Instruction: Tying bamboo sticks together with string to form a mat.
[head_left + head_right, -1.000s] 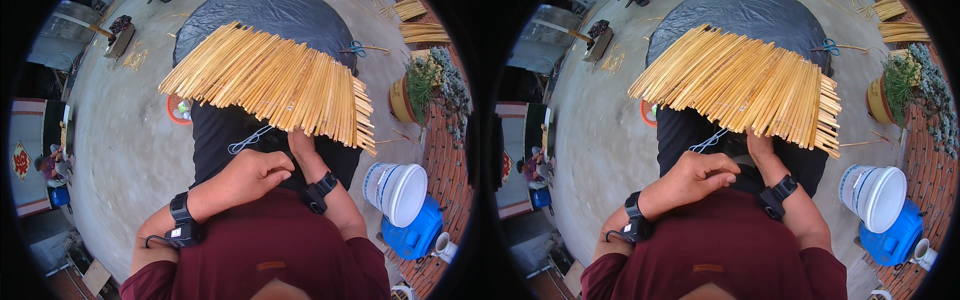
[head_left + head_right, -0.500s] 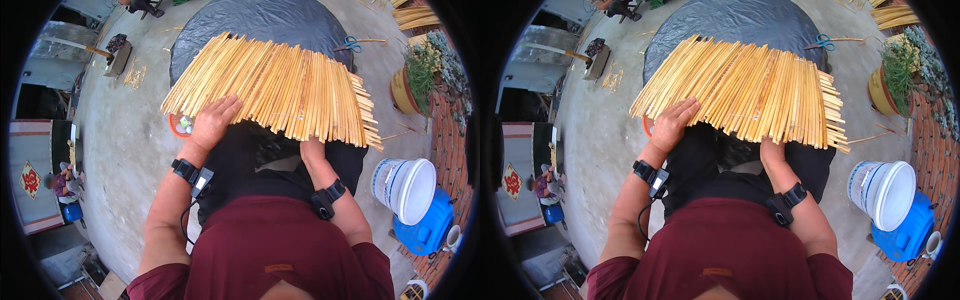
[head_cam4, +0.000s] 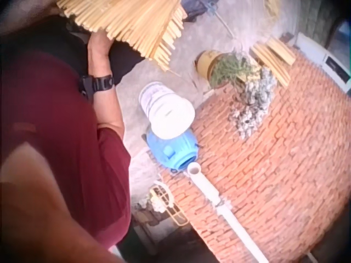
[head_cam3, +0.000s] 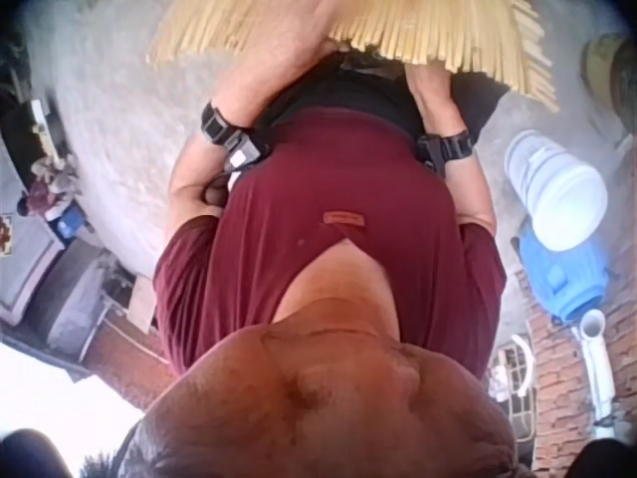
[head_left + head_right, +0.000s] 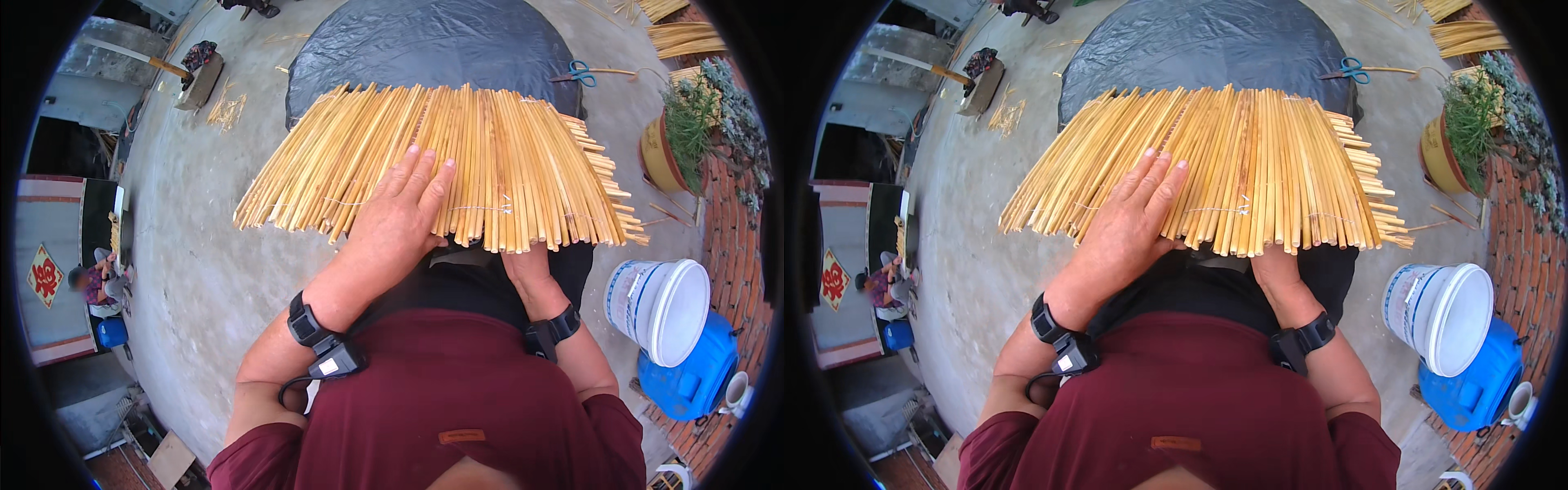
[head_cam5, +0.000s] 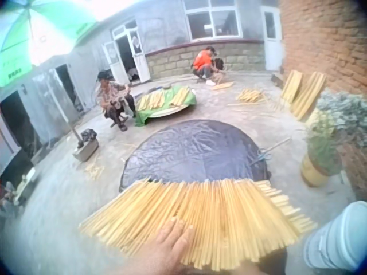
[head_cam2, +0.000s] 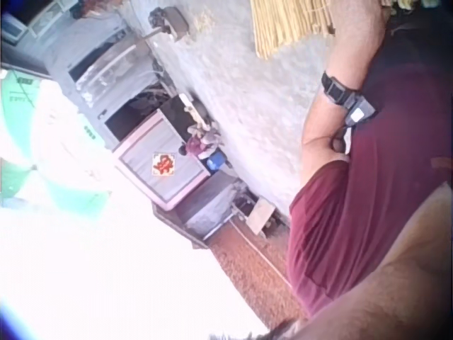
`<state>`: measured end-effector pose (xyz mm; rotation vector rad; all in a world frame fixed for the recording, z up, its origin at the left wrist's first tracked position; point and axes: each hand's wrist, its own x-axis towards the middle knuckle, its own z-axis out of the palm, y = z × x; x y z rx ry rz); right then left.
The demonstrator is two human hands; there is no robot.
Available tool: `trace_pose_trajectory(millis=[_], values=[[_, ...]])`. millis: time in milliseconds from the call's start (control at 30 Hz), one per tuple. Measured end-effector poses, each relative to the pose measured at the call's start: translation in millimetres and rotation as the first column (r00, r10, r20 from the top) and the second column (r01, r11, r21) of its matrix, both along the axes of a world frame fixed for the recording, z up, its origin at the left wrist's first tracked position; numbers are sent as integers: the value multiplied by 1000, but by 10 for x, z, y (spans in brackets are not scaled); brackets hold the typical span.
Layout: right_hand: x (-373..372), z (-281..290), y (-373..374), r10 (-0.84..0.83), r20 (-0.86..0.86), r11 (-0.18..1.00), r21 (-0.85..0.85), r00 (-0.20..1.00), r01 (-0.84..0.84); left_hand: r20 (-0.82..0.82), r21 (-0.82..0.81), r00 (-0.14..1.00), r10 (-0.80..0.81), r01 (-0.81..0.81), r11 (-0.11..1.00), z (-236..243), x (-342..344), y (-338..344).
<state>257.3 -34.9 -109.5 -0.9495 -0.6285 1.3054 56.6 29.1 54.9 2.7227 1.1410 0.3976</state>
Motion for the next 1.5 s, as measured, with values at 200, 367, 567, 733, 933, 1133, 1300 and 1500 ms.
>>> trace_pose_trajectory(millis=[200,367,567,733,933,1133,1300,1500], values=[[-20,12,-68,-34,4,997,70,999,34,-37,201,997,-72,78,976,-215,-42,-61],[-82,-44,-83,-79,305,985,173,949,27,-88,124,995,-47,58,991,-86,-174,-191],[30,-38,-56,43,396,994,79,917,-81,51,-6,998,-33,34,999,23,127,-292],[98,148,16,-25,365,993,113,931,-18,-36,59,998,-58,60,996,-58,293,-243],[86,138,28,-61,218,996,83,974,44,8,-98,998,-64,64,993,44,310,-306],[69,106,57,-70,182,996,70,981,58,-9,-67,999,-38,37,997,-5,432,-370],[55,97,86,-82,143,996,56,986,75,36,186,999,-34,27,982,-229,503,-381],[11,73,172,-96,85,995,43,992,93,126,240,990,-65,33,970,-202,388,-324]])
